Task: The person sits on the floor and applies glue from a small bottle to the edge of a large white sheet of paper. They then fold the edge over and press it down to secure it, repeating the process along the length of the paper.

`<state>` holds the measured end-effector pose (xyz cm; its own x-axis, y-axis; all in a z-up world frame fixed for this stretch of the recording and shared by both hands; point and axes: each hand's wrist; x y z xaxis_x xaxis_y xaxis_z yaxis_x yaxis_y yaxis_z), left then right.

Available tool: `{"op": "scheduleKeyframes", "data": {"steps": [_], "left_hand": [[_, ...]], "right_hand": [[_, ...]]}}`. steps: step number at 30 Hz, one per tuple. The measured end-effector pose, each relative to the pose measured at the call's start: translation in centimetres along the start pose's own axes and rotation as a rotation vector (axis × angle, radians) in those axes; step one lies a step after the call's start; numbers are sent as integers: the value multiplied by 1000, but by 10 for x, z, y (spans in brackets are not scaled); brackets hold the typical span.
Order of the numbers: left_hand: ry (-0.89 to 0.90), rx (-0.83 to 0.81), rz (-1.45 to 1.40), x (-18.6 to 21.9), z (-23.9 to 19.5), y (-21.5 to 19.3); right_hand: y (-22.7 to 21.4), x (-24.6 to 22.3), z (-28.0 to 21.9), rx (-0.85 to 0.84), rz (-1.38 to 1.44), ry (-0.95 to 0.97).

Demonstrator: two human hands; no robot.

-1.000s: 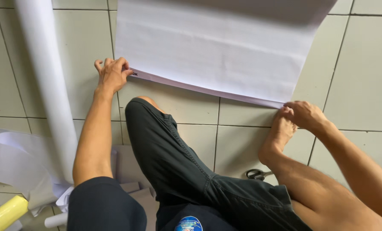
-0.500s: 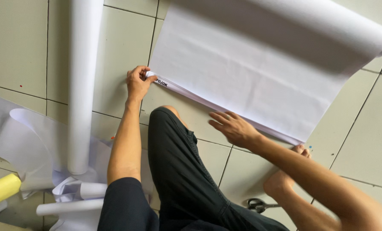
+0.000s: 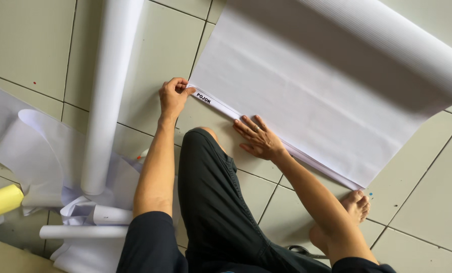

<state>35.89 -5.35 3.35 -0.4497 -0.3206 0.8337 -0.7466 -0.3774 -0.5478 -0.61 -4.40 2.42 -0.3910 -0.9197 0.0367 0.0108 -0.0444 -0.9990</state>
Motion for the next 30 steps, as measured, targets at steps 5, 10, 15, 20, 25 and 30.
{"op": "scheduleKeyframes", "data": {"steps": [5, 10, 15, 20, 25, 30], "left_hand": [[9, 20, -28, -6, 0, 0], [38, 12, -39, -5, 0, 1], [35, 13, -8, 1, -2, 0], [6, 19, -18, 2, -2, 0], [-3, -8, -6, -3, 2, 5], [-47, 21, 106, -7, -1, 2]], "right_hand": [[-5, -6, 22, -30, -50, 11], [10, -15, 94, 8, -58, 4], [30, -29, 146, 76, -16, -12], [-2, -26, 93, 21, -8, 23], [-25, 5, -68, -133, 39, 33], [-55, 33, -255, -153, 3, 56]]}}
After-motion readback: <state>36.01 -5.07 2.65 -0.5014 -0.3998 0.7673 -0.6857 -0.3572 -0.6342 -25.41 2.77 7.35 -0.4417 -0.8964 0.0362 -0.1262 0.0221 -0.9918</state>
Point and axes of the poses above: each hand's wrist, its own z-axis towards the middle knuckle, its own y-axis out of the palm, x = y × z, and after that the axes turned 15 degrees about -z, right-handed
